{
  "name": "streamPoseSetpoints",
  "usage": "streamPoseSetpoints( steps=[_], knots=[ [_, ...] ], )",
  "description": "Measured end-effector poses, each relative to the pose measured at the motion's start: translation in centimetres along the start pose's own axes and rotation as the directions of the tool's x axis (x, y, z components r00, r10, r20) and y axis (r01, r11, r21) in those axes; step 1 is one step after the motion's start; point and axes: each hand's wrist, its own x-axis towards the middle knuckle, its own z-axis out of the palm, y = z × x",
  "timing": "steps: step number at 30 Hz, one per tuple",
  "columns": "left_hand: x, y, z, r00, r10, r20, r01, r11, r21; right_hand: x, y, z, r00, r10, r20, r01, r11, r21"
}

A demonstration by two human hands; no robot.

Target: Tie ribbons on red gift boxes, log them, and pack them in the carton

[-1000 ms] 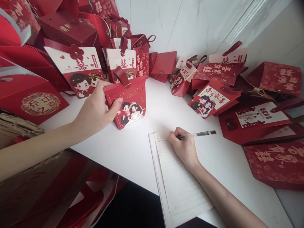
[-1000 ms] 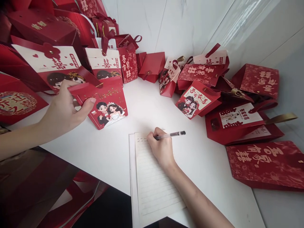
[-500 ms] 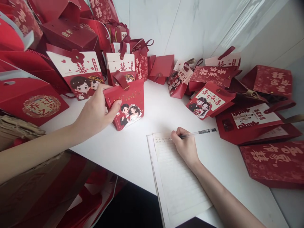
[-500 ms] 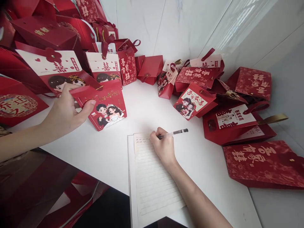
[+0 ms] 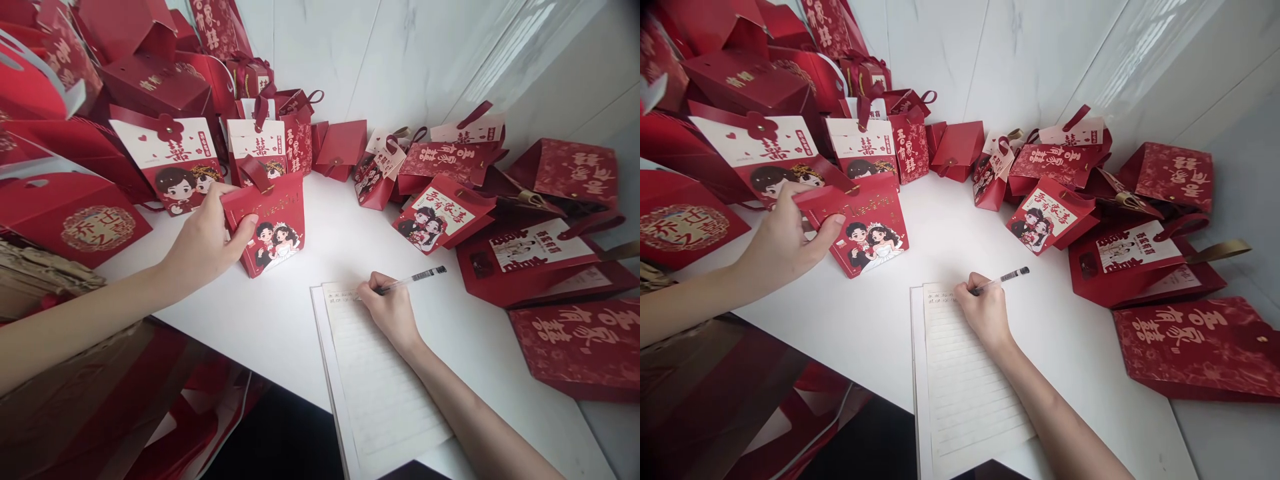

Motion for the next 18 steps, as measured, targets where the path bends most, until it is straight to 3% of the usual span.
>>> streamPoseSetpoints(
  steps=[7,11,15,18],
  knots=[
    [-0.3,0.2,0.0,1.000,0.003,0.006,-0.003,1.000,-0.018,-0.1,0.1,0.0,1.000,-0.006,-0.025,0.005,1.000,-0.011],
    [0.4,0.6,-1.1,0.999,-0.040,-0.009,0.039,0.992,-0.118,0.0,0.2,-0.2,0.992,0.016,-0.123,0.004,0.987,0.161],
    [1.4,-1.9,-5.5,0.975,-0.180,-0.127,0.127,0.929,-0.346,-0.1,0.8,-0.8,0.998,0.002,-0.068,0.012,0.980,0.200],
    [0.3,-5.9,-11.9,0.876,-0.370,-0.310,0.155,0.823,-0.546,-0.4,1.4,-1.5,0.996,-0.072,-0.046,0.074,0.996,0.058]
  ],
)
